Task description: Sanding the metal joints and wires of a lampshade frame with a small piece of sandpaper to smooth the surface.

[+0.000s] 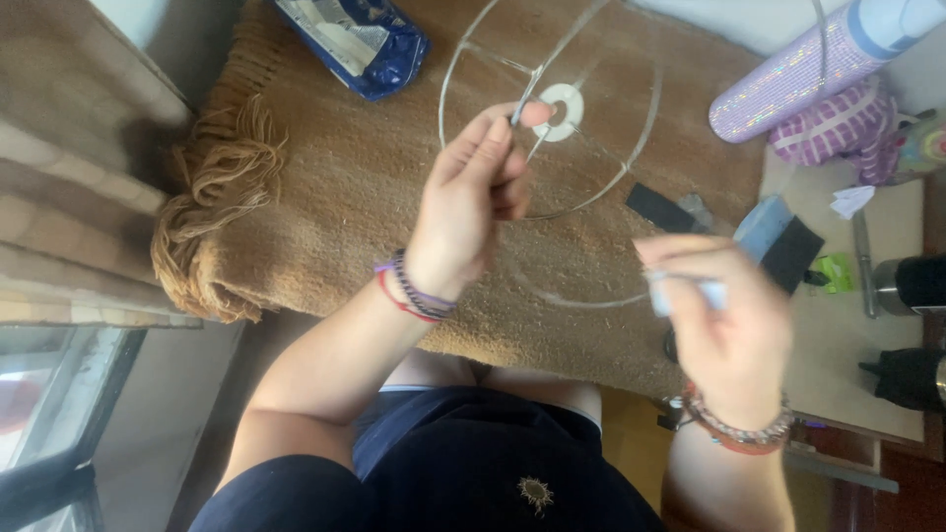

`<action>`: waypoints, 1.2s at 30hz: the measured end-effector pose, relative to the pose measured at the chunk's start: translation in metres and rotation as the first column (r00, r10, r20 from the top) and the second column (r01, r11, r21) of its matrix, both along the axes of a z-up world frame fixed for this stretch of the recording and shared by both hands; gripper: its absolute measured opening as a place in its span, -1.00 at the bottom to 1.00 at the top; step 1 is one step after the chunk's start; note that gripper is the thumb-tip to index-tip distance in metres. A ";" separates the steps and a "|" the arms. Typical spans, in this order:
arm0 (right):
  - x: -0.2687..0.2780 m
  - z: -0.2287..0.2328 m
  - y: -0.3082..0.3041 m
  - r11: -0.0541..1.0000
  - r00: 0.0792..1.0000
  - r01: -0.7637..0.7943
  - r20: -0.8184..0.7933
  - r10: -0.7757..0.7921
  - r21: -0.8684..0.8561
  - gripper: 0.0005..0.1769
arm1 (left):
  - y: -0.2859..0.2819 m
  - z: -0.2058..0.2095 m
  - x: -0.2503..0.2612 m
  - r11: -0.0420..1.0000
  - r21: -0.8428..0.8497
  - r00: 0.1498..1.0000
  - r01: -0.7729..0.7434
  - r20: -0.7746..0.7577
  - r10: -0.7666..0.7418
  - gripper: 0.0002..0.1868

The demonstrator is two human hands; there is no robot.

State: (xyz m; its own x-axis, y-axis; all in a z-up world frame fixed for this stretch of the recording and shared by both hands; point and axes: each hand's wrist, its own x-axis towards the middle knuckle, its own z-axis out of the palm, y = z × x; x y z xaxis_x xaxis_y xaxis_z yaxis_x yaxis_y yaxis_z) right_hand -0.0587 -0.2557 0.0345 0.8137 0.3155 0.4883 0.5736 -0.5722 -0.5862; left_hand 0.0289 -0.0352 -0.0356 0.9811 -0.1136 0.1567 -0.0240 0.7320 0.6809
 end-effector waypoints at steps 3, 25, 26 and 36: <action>0.004 -0.005 0.023 0.984 0.987 -0.137 -0.102 0.126 -0.113 -0.92 | -0.021 0.008 -0.005 0.976 -0.214 0.999 0.047 0.022 -0.043 -0.76; 0.069 -0.069 -0.016 0.982 0.912 -0.176 0.363 0.190 -0.072 -0.83 | -0.011 -0.165 -0.046 0.969 -0.228 0.897 -0.094 -0.442 -0.017 -0.29; 0.064 -0.064 -0.017 0.987 0.887 -0.127 0.434 0.159 -0.102 -0.83 | -0.015 -0.159 -0.038 0.942 -0.302 0.887 -0.145 -0.462 -0.011 -0.25; -0.014 -0.143 -0.076 0.960 0.955 0.268 0.111 -0.276 0.083 -0.89 | -0.024 -0.127 0.000 0.900 -0.415 0.929 -0.133 -0.368 -0.033 -0.51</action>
